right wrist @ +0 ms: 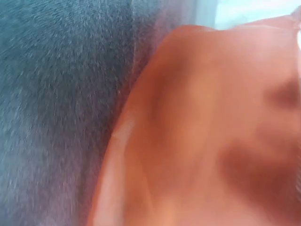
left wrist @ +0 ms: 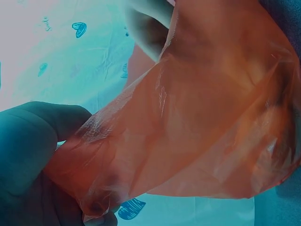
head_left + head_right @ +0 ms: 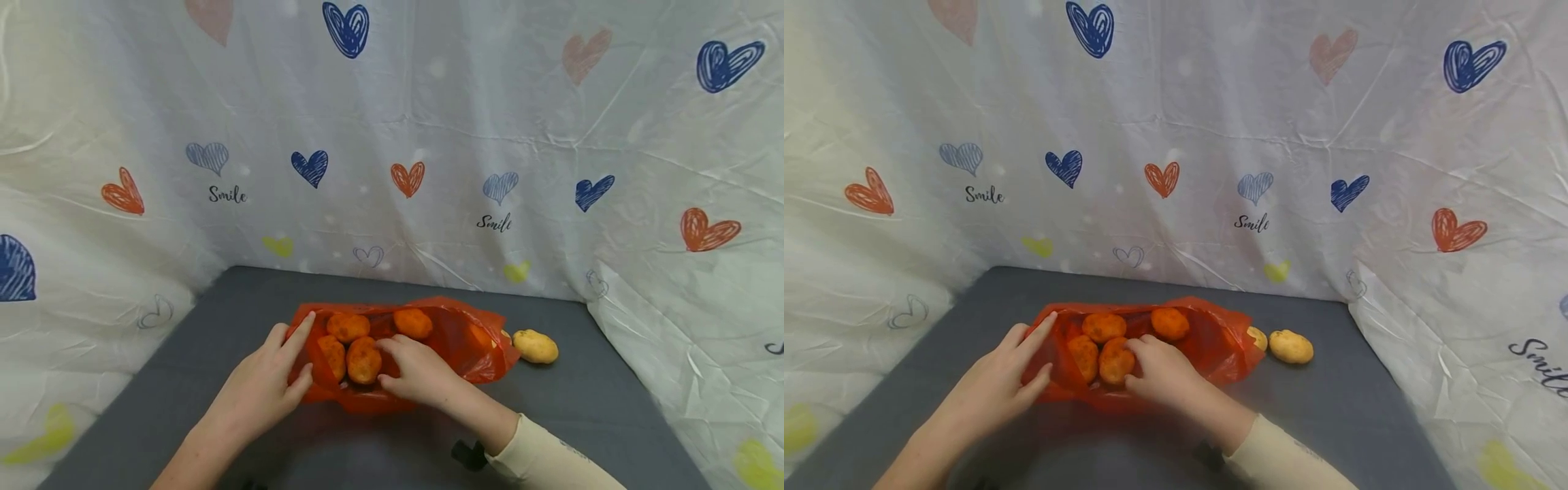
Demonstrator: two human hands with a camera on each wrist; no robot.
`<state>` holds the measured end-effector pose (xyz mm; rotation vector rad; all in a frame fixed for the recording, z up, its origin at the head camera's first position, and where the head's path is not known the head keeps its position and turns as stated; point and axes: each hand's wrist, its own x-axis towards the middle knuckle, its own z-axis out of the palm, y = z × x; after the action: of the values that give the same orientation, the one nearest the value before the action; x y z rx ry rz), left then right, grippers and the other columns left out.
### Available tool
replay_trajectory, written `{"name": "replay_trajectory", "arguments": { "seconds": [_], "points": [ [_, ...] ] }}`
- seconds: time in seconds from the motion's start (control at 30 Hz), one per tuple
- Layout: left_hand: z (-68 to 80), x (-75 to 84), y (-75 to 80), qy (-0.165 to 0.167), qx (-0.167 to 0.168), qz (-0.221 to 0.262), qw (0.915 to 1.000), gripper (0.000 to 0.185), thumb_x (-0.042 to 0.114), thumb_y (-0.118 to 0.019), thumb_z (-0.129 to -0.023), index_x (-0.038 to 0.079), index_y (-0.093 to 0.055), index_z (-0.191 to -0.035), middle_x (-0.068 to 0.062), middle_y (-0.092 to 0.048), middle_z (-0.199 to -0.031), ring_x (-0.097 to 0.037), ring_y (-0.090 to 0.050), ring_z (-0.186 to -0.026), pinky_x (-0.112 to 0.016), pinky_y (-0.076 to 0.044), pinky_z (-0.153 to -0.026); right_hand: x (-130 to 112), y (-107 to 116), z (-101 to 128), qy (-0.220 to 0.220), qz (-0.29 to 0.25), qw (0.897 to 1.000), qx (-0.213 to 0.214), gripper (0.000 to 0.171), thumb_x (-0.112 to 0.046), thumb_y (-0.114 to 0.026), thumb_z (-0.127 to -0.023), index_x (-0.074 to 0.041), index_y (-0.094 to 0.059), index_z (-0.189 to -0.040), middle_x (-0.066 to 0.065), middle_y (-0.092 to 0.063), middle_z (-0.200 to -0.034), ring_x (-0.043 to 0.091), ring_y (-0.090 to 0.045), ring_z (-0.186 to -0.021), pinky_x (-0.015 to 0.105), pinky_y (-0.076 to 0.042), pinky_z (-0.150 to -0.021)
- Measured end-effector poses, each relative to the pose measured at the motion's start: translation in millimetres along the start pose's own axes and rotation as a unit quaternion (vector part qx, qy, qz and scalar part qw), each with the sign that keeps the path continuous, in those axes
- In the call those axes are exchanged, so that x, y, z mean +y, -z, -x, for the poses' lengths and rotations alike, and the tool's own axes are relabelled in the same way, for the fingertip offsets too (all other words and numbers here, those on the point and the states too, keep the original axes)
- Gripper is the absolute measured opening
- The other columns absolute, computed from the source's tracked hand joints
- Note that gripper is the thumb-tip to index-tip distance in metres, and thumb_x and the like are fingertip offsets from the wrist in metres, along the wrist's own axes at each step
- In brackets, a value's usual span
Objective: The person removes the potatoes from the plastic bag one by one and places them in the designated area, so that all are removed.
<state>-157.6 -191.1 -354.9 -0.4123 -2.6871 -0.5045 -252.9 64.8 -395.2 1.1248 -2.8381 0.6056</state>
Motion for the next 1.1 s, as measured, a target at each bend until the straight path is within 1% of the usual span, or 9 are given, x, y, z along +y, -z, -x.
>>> {"name": "replay_trajectory", "arguments": {
  "seconds": [0.2, 0.33, 0.43, 0.5, 0.57, 0.7, 0.8, 0.9, 1.1],
  "points": [
    [-0.2, 2.0, -0.6, -0.004, 0.003, 0.001, 1.0, 0.072, 0.012, -0.073, -0.09, 0.007, -0.044, -0.156, -0.007, -0.048, -0.102, -0.005, -0.03, -0.052, -0.024, -0.033, -0.048, -1, -15, -14, -0.06, 0.041, 0.994, -0.08, 0.069, -0.038, -0.076, -0.092, -0.014, -0.051, -0.151, 0.013, -0.063, -0.134, 0.027, -0.062, -0.119, 0.044, -0.05, -0.099],
    [-0.5, 2.5, -1.4, -0.005, 0.004, 0.001, 1.0, 0.072, 0.013, -0.074, -0.09, 0.007, -0.045, -0.156, -0.006, -0.049, -0.102, -0.005, -0.032, -0.054, -0.024, -0.035, -0.05, -2, -22, -22, -0.067, 0.046, 0.986, -0.147, 0.075, -0.043, -0.074, -0.093, -0.023, -0.041, -0.158, 0.009, -0.07, -0.119, 0.022, -0.066, -0.108, 0.04, -0.053, -0.093],
    [-0.4, 3.3, -1.5, -0.006, 0.004, 0.002, 1.0, 0.072, 0.013, -0.074, -0.09, 0.008, -0.045, -0.156, -0.006, -0.049, -0.102, -0.004, -0.033, -0.054, -0.023, -0.035, -0.05, -3, -27, -26, -0.072, 0.029, 0.98, -0.184, 0.074, -0.043, -0.073, -0.094, -0.028, -0.039, -0.159, 0.002, -0.071, -0.099, 0.015, -0.066, -0.093, 0.035, -0.053, -0.088],
    [-0.6, 3.8, -1.3, -0.006, 0.004, 0.003, 1.0, 0.072, 0.013, -0.074, -0.09, 0.007, -0.045, -0.156, -0.007, -0.05, -0.103, -0.005, -0.032, -0.054, -0.023, -0.035, -0.05, -3, -30, -29, -0.076, 0.017, 0.977, -0.197, 0.074, -0.042, -0.073, -0.095, -0.029, -0.039, -0.159, 0.0, -0.072, -0.099, 0.012, -0.064, -0.091, 0.034, -0.052, -0.088],
    [-1.3, 4.2, -0.9, -0.007, 0.003, 0.004, 1.0, 0.072, 0.013, -0.074, -0.09, 0.008, -0.045, -0.156, -0.007, -0.05, -0.103, -0.004, -0.032, -0.053, -0.023, -0.035, -0.049, -3, -31, -31, -0.079, 0.003, 0.976, -0.205, 0.073, -0.041, -0.072, -0.096, -0.029, -0.039, -0.16, 0.0, -0.072, -0.104, 0.011, -0.064, -0.093, 0.034, -0.051, -0.091],
    [-2.6, 4.3, -0.7, -0.011, 0.003, 0.002, 0.9999, 0.072, 0.013, -0.074, -0.09, 0.008, -0.044, -0.156, -0.008, -0.05, -0.103, -0.004, -0.031, -0.052, -0.023, -0.035, -0.048, -3, -30, -33, -0.073, -0.002, 0.976, -0.205, 0.071, -0.04, -0.071, -0.097, -0.031, -0.039, -0.159, 0.004, -0.067, -0.13, 0.017, -0.062, -0.115, 0.037, -0.049, -0.098],
    [-3.3, 4.6, -0.5, -0.012, 0.004, -0.002, 0.9999, 0.072, 0.013, -0.074, -0.09, 0.008, -0.045, -0.156, -0.008, -0.049, -0.102, -0.005, -0.03, -0.052, -0.023, -0.035, -0.048, -4, -28, -32, -0.062, 0.011, 0.979, -0.196, 0.068, -0.039, -0.072, -0.096, -0.031, -0.043, -0.157, 0.006, -0.063, -0.136, 0.023, -0.06, -0.122, 0.04, -0.049, -0.098],
    [-3.4, 5.3, -0.6, -0.012, 0.006, -0.005, 0.9999, 0.072, 0.013, -0.074, -0.09, 0.007, -0.045, -0.156, -0.008, -0.049, -0.102, -0.005, -0.03, -0.052, -0.023, -0.035, -0.048, -4, -27, -30, -0.049, 0.022, 0.981, -0.185, 0.066, -0.039, -0.073, -0.095, -0.032, -0.046, -0.155, 0.008, -0.063, -0.134, 0.024, -0.062, -0.118, 0.04, -0.052, -0.094],
    [-2.2, 5.4, -2.6, -0.009, 0.005, -0.007, 0.9999, 0.072, 0.013, -0.074, -0.09, 0.007, -0.046, -0.155, -0.008, -0.05, -0.103, -0.005, -0.031, -0.052, -0.023, -0.035, -0.049, -2, -22, -21, -0.037, 0.021, 0.986, -0.159, 0.063, -0.04, -0.076, -0.093, -0.033, -0.049, -0.15, 0.018, -0.055, -0.134, 0.022, -0.065, -0.098, 0.04, -0.054, -0.085]
  ]
}}
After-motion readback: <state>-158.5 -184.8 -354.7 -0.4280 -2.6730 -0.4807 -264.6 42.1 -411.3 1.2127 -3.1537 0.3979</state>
